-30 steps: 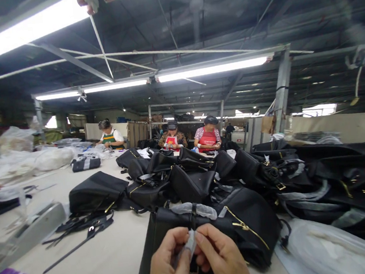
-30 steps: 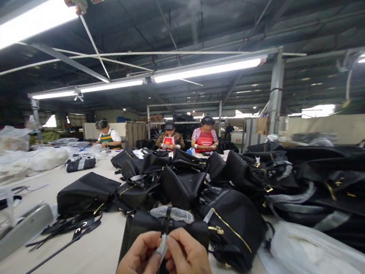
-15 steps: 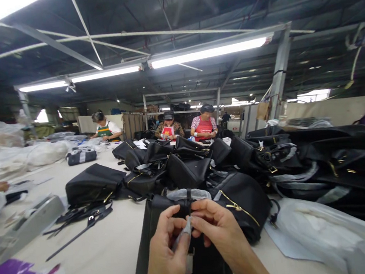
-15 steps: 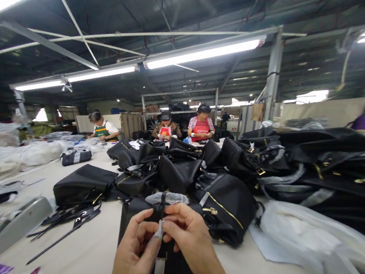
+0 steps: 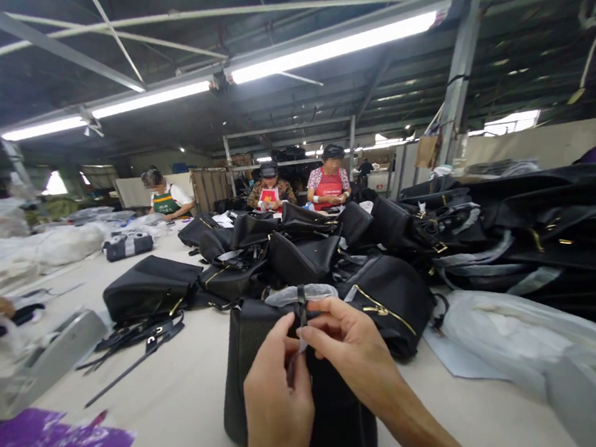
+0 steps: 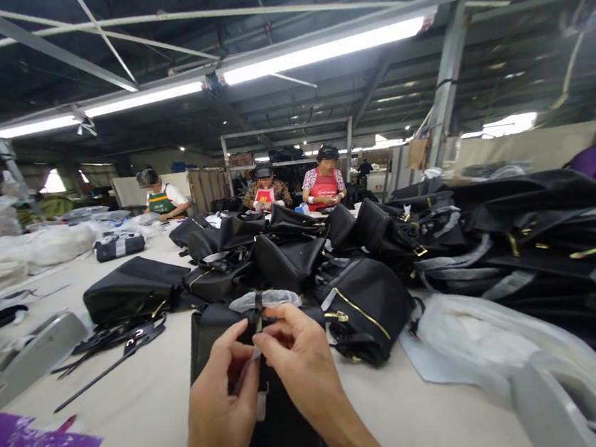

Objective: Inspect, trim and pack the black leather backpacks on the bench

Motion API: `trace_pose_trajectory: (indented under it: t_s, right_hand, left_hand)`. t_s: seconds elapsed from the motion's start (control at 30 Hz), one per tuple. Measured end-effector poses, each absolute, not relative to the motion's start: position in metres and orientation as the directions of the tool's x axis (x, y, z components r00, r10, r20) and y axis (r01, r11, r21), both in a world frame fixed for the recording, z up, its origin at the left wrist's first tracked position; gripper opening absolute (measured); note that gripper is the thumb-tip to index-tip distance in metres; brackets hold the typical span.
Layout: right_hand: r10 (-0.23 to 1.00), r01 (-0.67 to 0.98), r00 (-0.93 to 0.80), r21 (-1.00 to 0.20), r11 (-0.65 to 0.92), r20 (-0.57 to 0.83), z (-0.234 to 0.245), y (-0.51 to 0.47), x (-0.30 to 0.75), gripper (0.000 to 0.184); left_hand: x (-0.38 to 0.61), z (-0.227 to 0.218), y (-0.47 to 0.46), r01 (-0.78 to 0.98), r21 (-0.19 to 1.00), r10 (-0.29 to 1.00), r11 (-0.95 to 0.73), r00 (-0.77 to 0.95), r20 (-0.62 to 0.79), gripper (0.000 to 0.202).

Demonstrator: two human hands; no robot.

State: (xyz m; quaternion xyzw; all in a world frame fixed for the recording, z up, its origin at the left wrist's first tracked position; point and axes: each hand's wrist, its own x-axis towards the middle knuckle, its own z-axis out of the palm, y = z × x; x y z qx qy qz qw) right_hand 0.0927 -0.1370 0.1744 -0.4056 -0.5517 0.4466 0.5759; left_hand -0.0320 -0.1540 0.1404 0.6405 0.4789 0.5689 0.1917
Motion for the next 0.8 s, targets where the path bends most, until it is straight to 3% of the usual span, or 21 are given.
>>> trace_pose_trajectory:
  t_s: [0.1, 0.17, 0.23, 0.33, 0.5, 0.63, 0.8]
  right_hand:
    - [0.971, -0.152, -0.036, -0.961, 0.230, 0.238, 0.174, -0.135, 0.096, 0.032]
    - [0.980, -0.252, -0.071, -0.954, 0.161, 0.184, 0.173, -0.133, 0.097, 0.035]
    - [0.987, -0.349, -0.106, -0.934, 0.079, 0.123, 0.171, -0.132, 0.097, 0.038]
    - [0.989, -0.431, -0.133, -0.902, 0.002, 0.066, 0.169, -0.131, 0.097, 0.043]
    - [0.983, -0.344, -0.128, -0.935, 0.081, 0.132, 0.172, -0.131, 0.096, 0.038]
    - [0.978, -0.275, -0.096, -0.949, 0.152, 0.185, 0.172, -0.131, 0.095, 0.035]
    - [0.976, -0.331, -0.121, -0.934, 0.132, 0.181, 0.165, -0.130, 0.097, 0.037]
  left_hand:
    - [-0.038, 0.149, -0.150, -0.049, 0.964, 0.965, -0.262, 0.009, 0.263, 0.047]
    - [-0.044, 0.152, -0.147, -0.275, 0.958, 0.984, -0.081, 0.128, 0.120, 0.055]
    - [-0.049, 0.151, -0.146, -0.385, 0.921, 0.976, 0.055, 0.217, 0.032, 0.057]
    - [-0.051, 0.148, -0.148, -0.425, 0.896, 0.962, 0.126, 0.272, -0.006, 0.048]
    - [-0.046, 0.151, -0.152, -0.300, 0.953, 0.969, 0.041, 0.244, 0.035, 0.032]
    - [-0.040, 0.153, -0.148, -0.172, 0.985, 0.981, -0.014, 0.186, 0.047, 0.039]
    - [-0.032, 0.144, -0.144, -0.318, 0.944, 0.976, 0.090, 0.215, -0.021, 0.034]
